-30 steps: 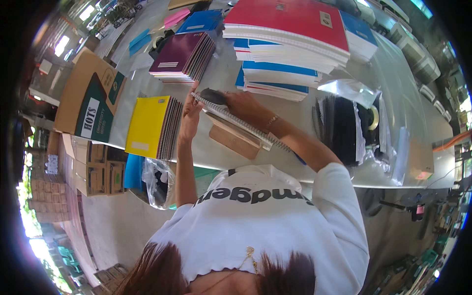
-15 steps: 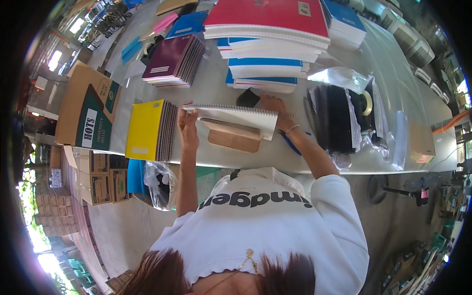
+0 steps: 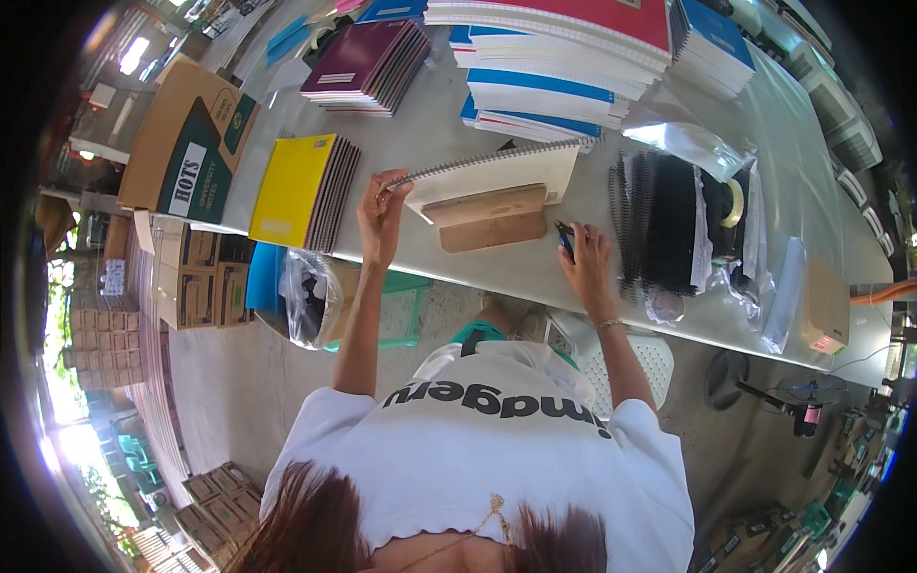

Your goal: The person assembles notebooks by threading plastic coils through the holes of paper stacks and covers, then trims the excess coil with pliers.

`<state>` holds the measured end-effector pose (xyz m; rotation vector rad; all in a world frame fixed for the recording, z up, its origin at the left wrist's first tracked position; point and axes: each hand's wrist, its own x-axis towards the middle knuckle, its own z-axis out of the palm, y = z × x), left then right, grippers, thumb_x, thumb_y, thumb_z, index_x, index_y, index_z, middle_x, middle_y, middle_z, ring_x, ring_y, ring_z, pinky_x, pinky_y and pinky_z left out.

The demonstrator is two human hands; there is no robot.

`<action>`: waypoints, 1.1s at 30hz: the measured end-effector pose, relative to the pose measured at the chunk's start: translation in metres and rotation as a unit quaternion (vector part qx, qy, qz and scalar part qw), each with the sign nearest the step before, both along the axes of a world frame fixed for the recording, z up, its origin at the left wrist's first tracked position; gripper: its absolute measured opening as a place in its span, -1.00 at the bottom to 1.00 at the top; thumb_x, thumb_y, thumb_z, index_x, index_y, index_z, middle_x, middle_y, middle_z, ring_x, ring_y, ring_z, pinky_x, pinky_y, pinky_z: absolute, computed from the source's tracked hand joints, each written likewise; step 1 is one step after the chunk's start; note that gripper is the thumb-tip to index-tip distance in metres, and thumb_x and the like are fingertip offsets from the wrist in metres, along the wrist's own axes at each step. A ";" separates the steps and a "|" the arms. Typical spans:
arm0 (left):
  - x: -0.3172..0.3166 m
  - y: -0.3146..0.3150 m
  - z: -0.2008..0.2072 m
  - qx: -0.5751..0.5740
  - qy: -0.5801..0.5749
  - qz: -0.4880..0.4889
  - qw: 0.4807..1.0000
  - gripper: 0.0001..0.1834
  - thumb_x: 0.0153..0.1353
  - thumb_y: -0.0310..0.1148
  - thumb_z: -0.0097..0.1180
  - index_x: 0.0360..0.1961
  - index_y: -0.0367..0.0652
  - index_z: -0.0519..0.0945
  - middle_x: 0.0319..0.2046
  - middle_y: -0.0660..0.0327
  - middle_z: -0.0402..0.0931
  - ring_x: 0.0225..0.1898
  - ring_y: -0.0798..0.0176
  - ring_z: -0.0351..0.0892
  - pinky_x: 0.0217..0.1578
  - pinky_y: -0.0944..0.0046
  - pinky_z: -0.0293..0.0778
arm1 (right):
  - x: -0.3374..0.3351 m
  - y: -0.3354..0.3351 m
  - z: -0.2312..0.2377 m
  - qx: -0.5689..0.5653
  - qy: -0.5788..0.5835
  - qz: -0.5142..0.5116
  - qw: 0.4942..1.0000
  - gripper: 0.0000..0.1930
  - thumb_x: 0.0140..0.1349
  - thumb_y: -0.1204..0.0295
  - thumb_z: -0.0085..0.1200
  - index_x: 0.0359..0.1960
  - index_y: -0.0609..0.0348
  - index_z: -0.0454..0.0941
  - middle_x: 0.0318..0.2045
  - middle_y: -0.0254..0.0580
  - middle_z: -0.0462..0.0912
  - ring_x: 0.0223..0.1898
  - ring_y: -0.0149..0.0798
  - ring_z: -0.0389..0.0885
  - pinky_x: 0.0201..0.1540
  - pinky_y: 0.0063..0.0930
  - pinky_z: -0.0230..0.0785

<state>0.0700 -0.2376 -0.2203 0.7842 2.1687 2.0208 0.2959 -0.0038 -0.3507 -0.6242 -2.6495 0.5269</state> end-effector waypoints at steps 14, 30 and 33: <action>0.003 -0.001 0.002 -0.089 0.018 0.036 0.995 -0.84 0.20 -0.55 0.13 -0.18 -0.31 0.61 -0.60 0.35 0.42 -0.53 0.51 0.34 -0.51 0.46 0.28 | -0.103 -0.135 0.137 -0.091 0.254 0.120 0.956 -0.57 0.00 0.39 0.29 -0.04 0.02 0.50 -0.10 -0.12 0.52 -0.12 -0.08 0.53 -0.08 -0.18 0.38; -0.011 -0.014 -0.003 -0.098 0.129 -0.006 0.987 -0.76 0.03 -0.68 0.10 -0.24 -0.30 0.65 -0.30 0.10 0.68 -0.25 0.23 0.70 -0.21 0.32 0.56 | -0.122 -0.165 0.155 -0.041 0.217 0.058 0.974 -0.62 -0.04 0.44 0.30 -0.12 0.09 0.55 -0.19 -0.14 0.56 -0.23 -0.04 0.60 -0.17 -0.25 0.46; -0.011 -0.015 0.002 -0.101 0.133 -0.010 0.986 -0.77 0.02 -0.68 0.13 -0.25 -0.29 0.65 -0.30 0.09 0.68 -0.26 0.19 0.70 -0.22 0.30 0.56 | -0.121 -0.170 0.157 -0.032 0.192 0.039 0.980 -0.63 -0.04 0.44 0.30 -0.12 0.08 0.55 -0.23 -0.17 0.55 -0.28 -0.06 0.61 -0.23 -0.26 0.47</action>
